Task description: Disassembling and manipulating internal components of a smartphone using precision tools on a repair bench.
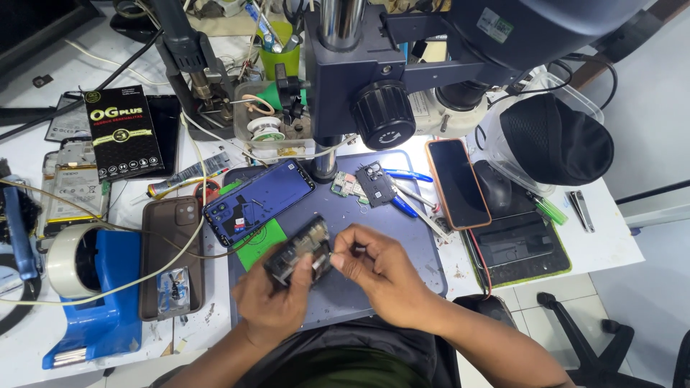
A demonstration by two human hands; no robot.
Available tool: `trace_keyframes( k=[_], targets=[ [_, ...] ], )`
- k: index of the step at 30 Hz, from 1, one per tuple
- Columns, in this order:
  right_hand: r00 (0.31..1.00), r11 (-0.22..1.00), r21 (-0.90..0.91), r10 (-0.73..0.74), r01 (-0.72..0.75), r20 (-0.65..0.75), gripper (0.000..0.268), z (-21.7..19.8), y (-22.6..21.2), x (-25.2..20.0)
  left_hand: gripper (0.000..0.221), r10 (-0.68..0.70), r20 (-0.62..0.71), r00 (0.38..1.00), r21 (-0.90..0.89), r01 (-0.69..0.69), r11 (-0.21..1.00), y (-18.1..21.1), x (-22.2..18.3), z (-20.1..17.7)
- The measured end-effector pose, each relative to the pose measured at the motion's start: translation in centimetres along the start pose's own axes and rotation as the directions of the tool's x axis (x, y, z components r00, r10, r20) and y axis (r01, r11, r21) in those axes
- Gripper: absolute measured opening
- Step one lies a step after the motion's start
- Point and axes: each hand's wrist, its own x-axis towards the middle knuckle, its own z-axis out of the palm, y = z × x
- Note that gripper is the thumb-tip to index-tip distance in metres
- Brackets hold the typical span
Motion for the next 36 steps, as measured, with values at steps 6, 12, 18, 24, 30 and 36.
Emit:
trace_keyframes(
  k=[6, 12, 18, 24, 30, 36],
  targets=[
    [0.992, 0.962, -0.245, -0.127, 0.120, -0.013, 0.008, -0.6, -0.7, 0.6, 0.016, -0.349, 0.139, 0.927, -0.355, 0.376, 0.856, 1.1, 1.0, -0.1],
    [0.938, 0.687, -0.714, -0.321, 0.135, -0.130, 0.015, -3.2, 1.7, 2.4, 0.040, -0.593, 0.447, 0.670, -0.268, 0.733, 0.625, 1.6, 4.1, 0.3],
    [0.980, 0.915, -0.385, 0.045, -0.119, -0.196, 0.012, -4.6, 0.7, 3.3, 0.061, -0.630, 0.530, 0.568, -0.326, 0.822, 0.467, 1.4, 3.5, 0.9],
    [0.835, 0.643, -0.630, -0.551, 0.435, 0.013, 0.021, -2.6, 0.8, 2.9, 0.070, -0.581, 0.608, 0.542, -0.321, 0.836, 0.445, 1.7, 2.5, 1.2],
    [0.847, 0.573, -0.685, -0.516, 0.449, 0.124, 0.013, -2.6, 1.5, 3.1, 0.073, -0.576, 0.621, 0.531, -0.262, 0.833, 0.487, 1.4, 1.4, 1.4],
    [0.910, 0.602, -0.698, -0.373, 0.387, 0.182, 0.008, -3.3, 2.1, 3.3, 0.070, -0.544, 0.657, 0.521, -0.233, 0.827, 0.511, 1.5, 1.7, 1.3]
  ],
)
